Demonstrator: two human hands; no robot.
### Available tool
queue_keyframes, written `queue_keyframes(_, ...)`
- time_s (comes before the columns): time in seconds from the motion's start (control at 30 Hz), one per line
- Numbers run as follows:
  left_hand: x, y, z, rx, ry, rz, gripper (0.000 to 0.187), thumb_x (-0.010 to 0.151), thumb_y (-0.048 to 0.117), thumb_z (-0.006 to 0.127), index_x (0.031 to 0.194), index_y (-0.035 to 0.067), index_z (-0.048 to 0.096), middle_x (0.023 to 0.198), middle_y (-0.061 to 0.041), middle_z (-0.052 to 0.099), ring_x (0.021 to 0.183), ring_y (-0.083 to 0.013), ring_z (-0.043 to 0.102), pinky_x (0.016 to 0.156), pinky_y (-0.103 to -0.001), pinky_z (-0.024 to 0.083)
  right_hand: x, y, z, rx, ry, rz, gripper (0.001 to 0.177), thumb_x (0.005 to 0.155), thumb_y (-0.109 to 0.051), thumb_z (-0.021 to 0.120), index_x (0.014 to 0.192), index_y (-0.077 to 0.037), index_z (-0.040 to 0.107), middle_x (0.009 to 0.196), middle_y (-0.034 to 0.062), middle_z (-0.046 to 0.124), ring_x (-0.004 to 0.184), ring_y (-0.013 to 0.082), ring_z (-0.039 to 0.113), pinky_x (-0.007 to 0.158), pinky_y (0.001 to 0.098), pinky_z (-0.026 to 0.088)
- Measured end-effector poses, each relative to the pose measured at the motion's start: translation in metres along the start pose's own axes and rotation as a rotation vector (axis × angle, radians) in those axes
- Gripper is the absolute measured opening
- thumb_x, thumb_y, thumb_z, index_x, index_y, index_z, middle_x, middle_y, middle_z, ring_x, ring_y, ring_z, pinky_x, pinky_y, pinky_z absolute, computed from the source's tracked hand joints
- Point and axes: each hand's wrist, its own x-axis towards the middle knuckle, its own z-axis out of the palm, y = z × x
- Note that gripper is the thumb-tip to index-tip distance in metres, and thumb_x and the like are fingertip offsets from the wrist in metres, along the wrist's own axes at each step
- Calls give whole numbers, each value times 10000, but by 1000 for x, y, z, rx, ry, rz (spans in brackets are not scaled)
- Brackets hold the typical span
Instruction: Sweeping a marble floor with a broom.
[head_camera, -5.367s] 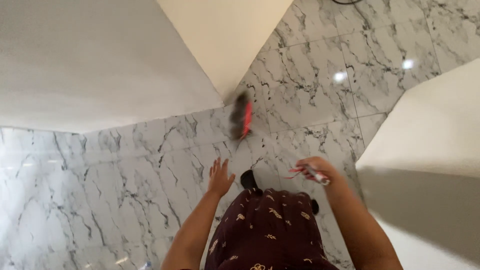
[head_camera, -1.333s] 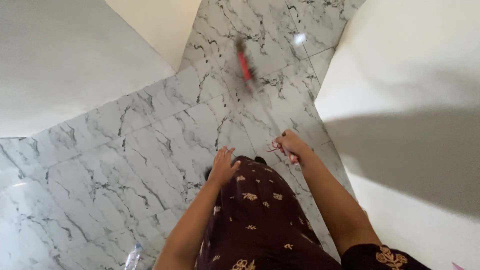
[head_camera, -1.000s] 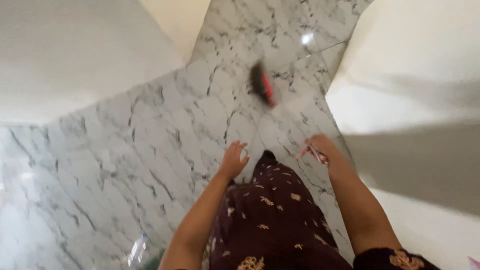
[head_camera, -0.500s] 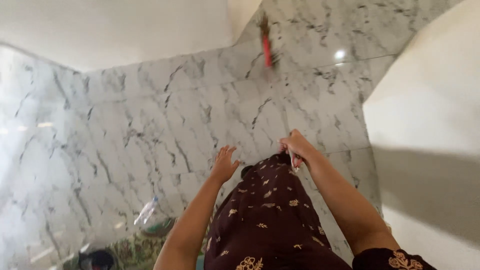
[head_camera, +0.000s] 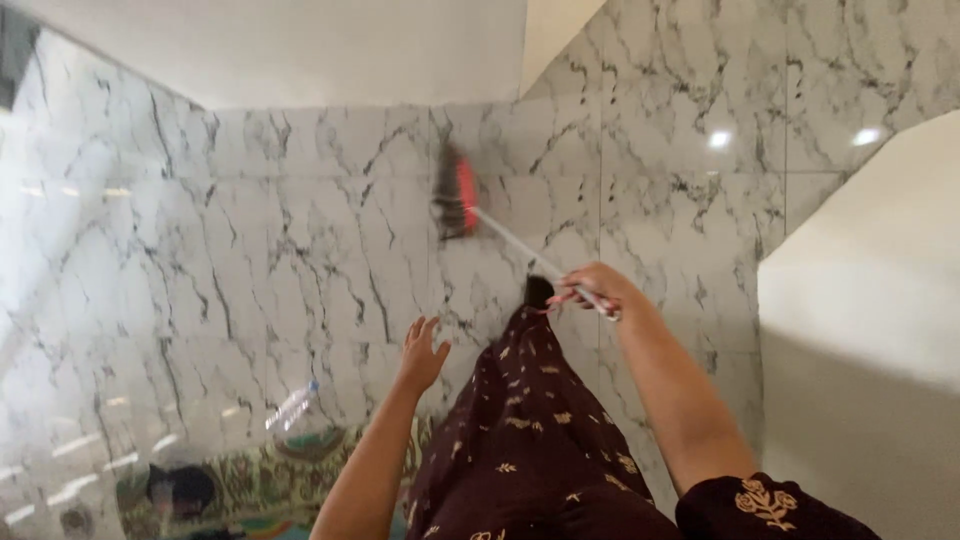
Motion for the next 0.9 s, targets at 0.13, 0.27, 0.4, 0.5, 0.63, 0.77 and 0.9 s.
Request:
queue_keyframes(0.13, 48, 52, -22, 16, -56, -45, 651, 968, 368, 633, 1552, 196, 404, 1676, -138, 241, 1558, -355, 175, 1224, -520, 247, 46, -22, -90, -61, 256, 146, 288, 936, -223, 685, 828, 37, 621, 644, 132, 577, 423, 196, 517, 372, 352, 289)
queue_keyframes(0.27, 101, 105, -27, 19, -71, 6, 656, 987, 369, 625, 1564, 176, 382, 1690, -141, 217, 1568, -359, 146, 1230, -524, 227, 89, -12, -137, 98, 131, -225, 321, 952, -98, 584, 705, 94, 515, 521, 211, 478, 365, 249, 492, 382, 381, 456)
queue_keyframes(0.4, 133, 159, -21, 1, -65, 95, 660, 981, 371, 608, 1570, 186, 375, 1696, -137, 203, 1573, -350, 140, 1237, -520, 217, 30, -112, -74, 76, 185, -100, 241, 938, -160, 513, 783, 16, 569, 511, 181, 513, 356, 268, 506, 381, 406, 384)
queue_keyframes(0.5, 153, 184, -13, 41, -107, 156, 675, 975, 376, 616, 1574, 184, 374, 1695, -137, 208, 1573, -349, 145, 1251, -516, 210, 67, -93, -95, -9, 201, -218, 248, 923, -155, 584, 778, 43, 619, 561, 170, 576, 403, 240, 548, 422, 395, 413)
queue_keyframes(0.63, 178, 205, -2, 145, -254, 194, 673, 983, 404, 604, 1575, 199, 360, 1700, -135, 184, 1571, -353, 126, 1241, -512, 199, 61, -36, -136, 194, 125, -309, 205, 943, -147, 649, 785, -16, 653, 650, 152, 654, 509, 262, 663, 683, 336, 669)
queue_keyframes(0.77, 223, 228, 30, 241, -311, 298, 676, 963, 403, 621, 1553, 181, 377, 1690, -154, 201, 1566, -363, 143, 1237, -515, 193, -35, -6, -139, 98, 92, -270, 287, 903, -166, 619, 653, -29, 652, 607, 85, 638, 457, 203, 563, 446, 380, 446)
queue_keyframes(0.9, 240, 255, 66, 191, -296, 545, 679, 904, 369, 671, 1503, 138, 452, 1602, -208, 355, 1511, -388, 295, 1224, -494, 262, -93, 65, -167, 220, 296, 72, 259, 928, -198, 729, 729, -49, 656, 638, 71, 613, 472, 146, 496, 442, 335, 417)
